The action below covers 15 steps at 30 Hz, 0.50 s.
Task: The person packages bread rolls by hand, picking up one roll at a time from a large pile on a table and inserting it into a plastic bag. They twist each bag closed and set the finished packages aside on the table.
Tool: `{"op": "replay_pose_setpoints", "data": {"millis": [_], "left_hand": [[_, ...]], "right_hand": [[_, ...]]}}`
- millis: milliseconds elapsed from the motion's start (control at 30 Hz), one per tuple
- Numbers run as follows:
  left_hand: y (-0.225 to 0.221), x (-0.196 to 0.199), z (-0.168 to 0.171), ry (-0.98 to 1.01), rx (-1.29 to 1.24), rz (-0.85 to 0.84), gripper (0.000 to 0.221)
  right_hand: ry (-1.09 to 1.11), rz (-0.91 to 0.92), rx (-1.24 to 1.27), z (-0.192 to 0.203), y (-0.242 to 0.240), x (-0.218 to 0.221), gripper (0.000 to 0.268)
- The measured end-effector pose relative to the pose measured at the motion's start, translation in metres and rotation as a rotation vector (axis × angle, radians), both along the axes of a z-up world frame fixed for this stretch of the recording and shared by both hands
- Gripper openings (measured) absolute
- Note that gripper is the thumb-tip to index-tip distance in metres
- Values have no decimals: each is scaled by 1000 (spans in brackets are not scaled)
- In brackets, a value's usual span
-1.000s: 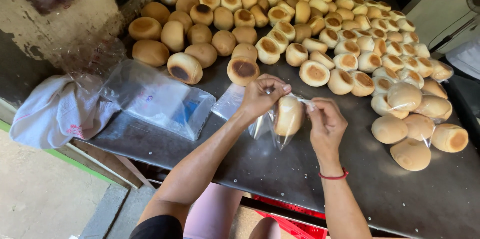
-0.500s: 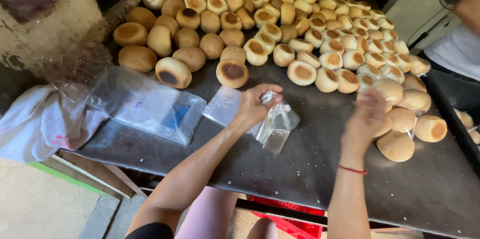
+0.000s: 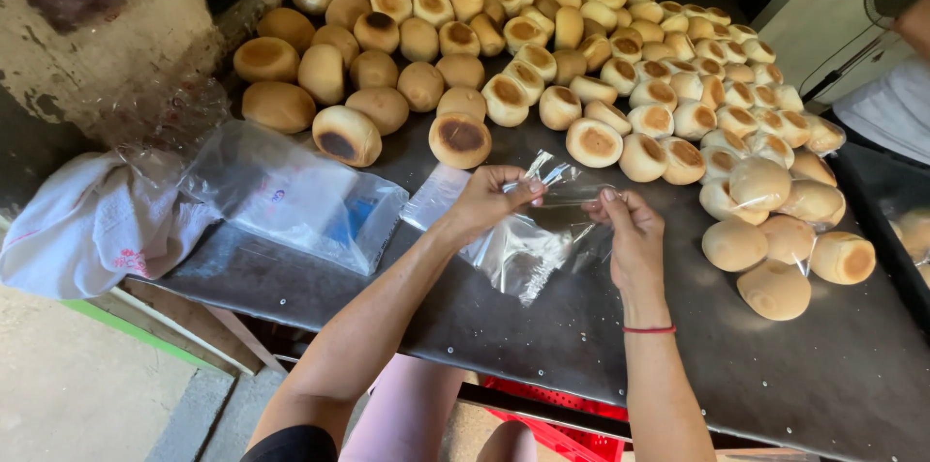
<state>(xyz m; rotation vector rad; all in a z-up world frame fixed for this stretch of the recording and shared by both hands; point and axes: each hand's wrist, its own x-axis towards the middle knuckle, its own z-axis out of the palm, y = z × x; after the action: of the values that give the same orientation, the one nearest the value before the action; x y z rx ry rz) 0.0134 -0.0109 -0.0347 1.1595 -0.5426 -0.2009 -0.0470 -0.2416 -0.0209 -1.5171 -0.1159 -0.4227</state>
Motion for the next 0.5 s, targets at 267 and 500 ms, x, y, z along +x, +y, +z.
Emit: {"op": "replay_pose_setpoints", "data": {"millis": [267,500], "left_hand": [[-14,-10,-3,104,-38,7,19],[-9,-17,10,191,-243,-237,21]], "right_hand": [[-404,-322,-703,31,53,-27,27],[-316,-106,-345,16,48,-16,3]]}}
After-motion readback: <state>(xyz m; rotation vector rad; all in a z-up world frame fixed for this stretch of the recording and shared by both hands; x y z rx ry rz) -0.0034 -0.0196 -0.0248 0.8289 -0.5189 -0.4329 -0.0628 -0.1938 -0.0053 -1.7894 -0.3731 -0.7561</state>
